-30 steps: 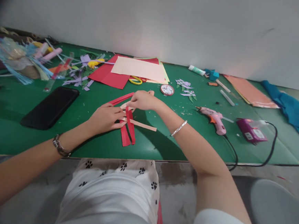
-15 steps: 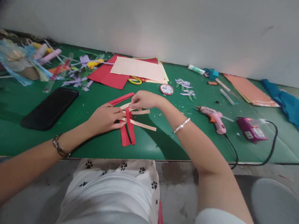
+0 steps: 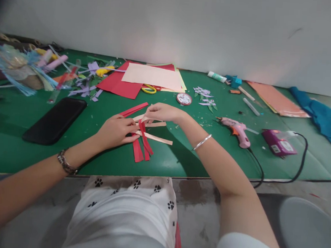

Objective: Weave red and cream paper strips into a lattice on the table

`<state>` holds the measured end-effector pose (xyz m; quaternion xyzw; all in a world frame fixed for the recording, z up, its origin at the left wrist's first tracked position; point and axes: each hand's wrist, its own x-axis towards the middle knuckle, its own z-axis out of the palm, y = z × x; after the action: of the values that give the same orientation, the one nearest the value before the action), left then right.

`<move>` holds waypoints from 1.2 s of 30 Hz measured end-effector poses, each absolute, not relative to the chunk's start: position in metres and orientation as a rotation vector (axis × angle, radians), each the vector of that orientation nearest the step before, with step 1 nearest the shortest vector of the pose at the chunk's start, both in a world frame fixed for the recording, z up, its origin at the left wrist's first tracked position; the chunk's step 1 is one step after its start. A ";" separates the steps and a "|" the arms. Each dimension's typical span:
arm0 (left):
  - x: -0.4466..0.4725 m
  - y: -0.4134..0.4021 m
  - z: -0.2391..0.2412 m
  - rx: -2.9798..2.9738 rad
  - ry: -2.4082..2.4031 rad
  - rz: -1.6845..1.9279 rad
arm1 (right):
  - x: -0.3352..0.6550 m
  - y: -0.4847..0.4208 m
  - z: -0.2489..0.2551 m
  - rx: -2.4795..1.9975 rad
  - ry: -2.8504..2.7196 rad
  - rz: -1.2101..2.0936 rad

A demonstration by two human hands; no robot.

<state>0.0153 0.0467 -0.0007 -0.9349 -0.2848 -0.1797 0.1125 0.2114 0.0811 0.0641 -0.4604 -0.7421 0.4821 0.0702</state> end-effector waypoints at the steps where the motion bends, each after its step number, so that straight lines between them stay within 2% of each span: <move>1: 0.015 0.046 0.000 -2.742 -0.833 -0.515 | 0.211 0.080 0.064 -1.370 -2.207 1.479; 5: 0.016 0.046 0.001 -2.735 -0.864 -0.441 | 0.208 0.080 0.061 -1.361 -2.184 1.452; 11: 0.017 0.046 -0.001 -2.719 -0.851 -0.481 | 0.205 0.077 0.061 -1.625 -2.463 1.042; 21: 0.017 0.046 0.001 -2.713 -0.861 -0.457 | 0.216 0.071 0.055 -1.579 -2.215 1.223; 33: 0.018 0.046 0.003 -2.833 -1.057 -0.493 | 0.227 0.057 0.040 -1.560 -2.263 0.926; 36: 0.018 0.046 0.003 -2.866 -1.109 -0.488 | 0.224 0.052 0.035 -1.557 -2.348 0.743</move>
<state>0.0179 0.0457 0.0031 -0.9210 -0.3563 -0.1567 0.0153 0.2239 0.0516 0.0346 -0.5310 -0.8006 0.2532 0.1139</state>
